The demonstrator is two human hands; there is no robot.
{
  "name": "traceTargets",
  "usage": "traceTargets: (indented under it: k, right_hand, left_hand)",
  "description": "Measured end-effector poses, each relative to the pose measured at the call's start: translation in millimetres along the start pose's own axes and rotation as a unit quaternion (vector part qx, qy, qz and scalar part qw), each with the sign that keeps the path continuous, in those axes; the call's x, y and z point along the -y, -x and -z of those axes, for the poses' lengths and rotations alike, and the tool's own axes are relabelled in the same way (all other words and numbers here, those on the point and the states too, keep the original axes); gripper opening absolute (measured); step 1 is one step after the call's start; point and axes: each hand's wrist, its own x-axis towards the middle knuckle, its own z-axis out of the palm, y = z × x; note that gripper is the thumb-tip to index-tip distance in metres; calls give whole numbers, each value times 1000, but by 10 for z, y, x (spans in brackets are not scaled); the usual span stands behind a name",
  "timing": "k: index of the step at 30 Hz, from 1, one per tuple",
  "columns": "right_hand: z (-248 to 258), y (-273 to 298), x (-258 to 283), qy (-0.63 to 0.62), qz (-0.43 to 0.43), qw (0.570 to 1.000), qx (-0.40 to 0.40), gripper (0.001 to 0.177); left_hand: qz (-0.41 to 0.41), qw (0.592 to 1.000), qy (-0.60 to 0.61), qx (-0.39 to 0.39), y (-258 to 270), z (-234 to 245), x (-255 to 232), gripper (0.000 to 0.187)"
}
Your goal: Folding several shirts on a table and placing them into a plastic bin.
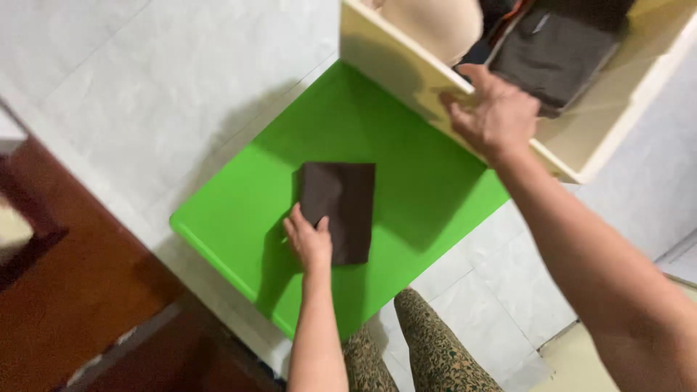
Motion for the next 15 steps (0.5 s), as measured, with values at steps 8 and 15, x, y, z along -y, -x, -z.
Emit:
traceTargets:
  k: [8, 15]
  right_hand:
    - [217, 864, 278, -364, 185, 876, -257, 34]
    - [-528, 1689, 393, -612, -187, 727, 251, 72]
  left_hand:
    - [-159, 983, 13, -93, 88, -259, 189, 48]
    - [-391, 913, 78, 83, 1177, -664, -482, 42]
